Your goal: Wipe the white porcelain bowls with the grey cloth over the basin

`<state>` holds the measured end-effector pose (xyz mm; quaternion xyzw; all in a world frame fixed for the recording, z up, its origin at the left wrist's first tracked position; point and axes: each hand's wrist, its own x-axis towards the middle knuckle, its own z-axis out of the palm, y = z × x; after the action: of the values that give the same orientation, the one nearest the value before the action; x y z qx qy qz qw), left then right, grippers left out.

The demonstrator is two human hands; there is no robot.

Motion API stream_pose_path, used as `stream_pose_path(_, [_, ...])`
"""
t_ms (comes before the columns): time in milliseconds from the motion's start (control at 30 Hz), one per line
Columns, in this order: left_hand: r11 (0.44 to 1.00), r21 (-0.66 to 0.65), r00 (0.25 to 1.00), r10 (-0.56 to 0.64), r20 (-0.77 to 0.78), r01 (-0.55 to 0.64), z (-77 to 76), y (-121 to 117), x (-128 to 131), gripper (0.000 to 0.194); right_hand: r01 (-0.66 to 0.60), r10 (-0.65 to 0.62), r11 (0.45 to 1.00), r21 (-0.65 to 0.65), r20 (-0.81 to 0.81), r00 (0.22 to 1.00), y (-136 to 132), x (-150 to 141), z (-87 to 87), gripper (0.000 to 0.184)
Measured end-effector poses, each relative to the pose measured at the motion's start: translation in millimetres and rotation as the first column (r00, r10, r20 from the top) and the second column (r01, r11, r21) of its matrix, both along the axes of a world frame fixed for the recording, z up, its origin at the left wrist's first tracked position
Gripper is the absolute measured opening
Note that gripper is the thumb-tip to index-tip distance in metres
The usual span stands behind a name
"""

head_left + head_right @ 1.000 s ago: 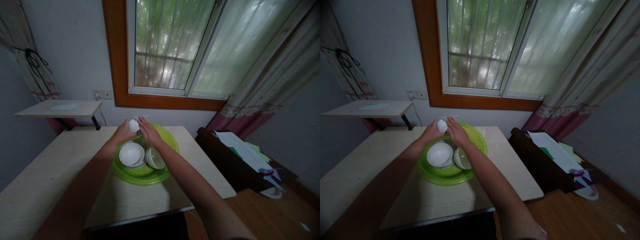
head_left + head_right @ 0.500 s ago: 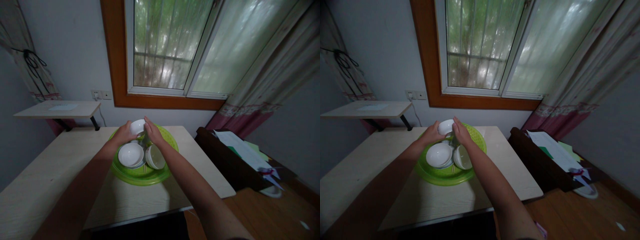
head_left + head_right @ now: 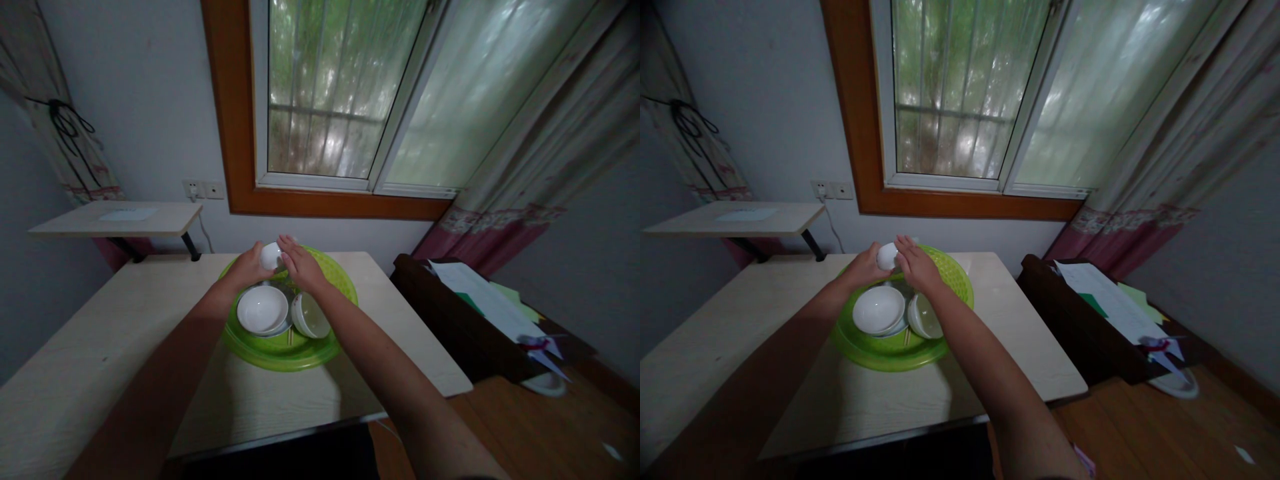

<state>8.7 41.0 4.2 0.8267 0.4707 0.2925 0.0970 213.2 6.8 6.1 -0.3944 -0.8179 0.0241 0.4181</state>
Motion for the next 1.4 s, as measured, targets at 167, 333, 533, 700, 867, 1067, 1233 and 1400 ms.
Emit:
stream_pose_path(167, [0.999, 0.024, 0.999, -0.025, -0.046, 0.026, 0.0, -1.7, 1.3, 0.049, -0.04, 0.036, 0.999, 0.035, 0.095, 0.995, -3.2, -5.6, 2.2, 0.05])
stream_pose_path(333, [1.0, 0.015, 0.996, -0.017, -0.085, 0.019, 4.5, -5.1, 1.5, 0.05, 0.014, -0.021, 0.996, -0.085, -0.08, 0.997, 7.1, 0.0, -5.4, 0.062])
stream_pose_path(533, [0.999, 0.002, 0.999, 0.039, -0.025, -0.039, 6.5, -4.0, 2.3, 0.054, 0.053, -0.155, 0.945, -0.323, -0.298, 0.942, 15.1, 9.0, -13.7, 0.09])
stream_pose_path(700, [0.998, -0.023, 0.994, 0.067, 0.085, -0.066, 6.4, -1.8, 0.8, 0.055, 0.034, -0.133, 0.952, -0.304, -0.312, 0.941, 8.8, 6.0, -8.8, 0.093])
stream_pose_path(867, [0.994, -0.046, 0.982, 0.106, 0.159, -0.1, 3.8, 2.6, -1.2, 0.057, -0.004, -0.039, 0.983, -0.183, -0.235, 0.971, 2.6, 2.3, -4.1, 0.075])
stream_pose_path(1067, [0.997, -0.055, 0.982, 0.071, 0.174, -0.062, 2.2, 4.6, -1.5, 0.053, -0.072, 0.072, 0.997, -0.005, -0.016, 0.997, -10.9, -8.1, 6.7, 0.053])
stream_pose_path(1233, [0.997, -0.064, 0.987, 0.058, 0.152, -0.049, 5.4, 0.2, 0.7, 0.054, -0.072, 0.071, 0.996, 0.043, 0.037, 0.997, -19.6, -13.1, 12.6, 0.048])
stream_pose_path(1400, [0.998, -0.041, 0.99, 0.057, 0.132, -0.052, 8.0, -2.8, 2.2, 0.051, -0.065, 0.065, 0.994, 0.091, 0.01, 0.998, -15.8, -8.6, 11.1, 0.051])
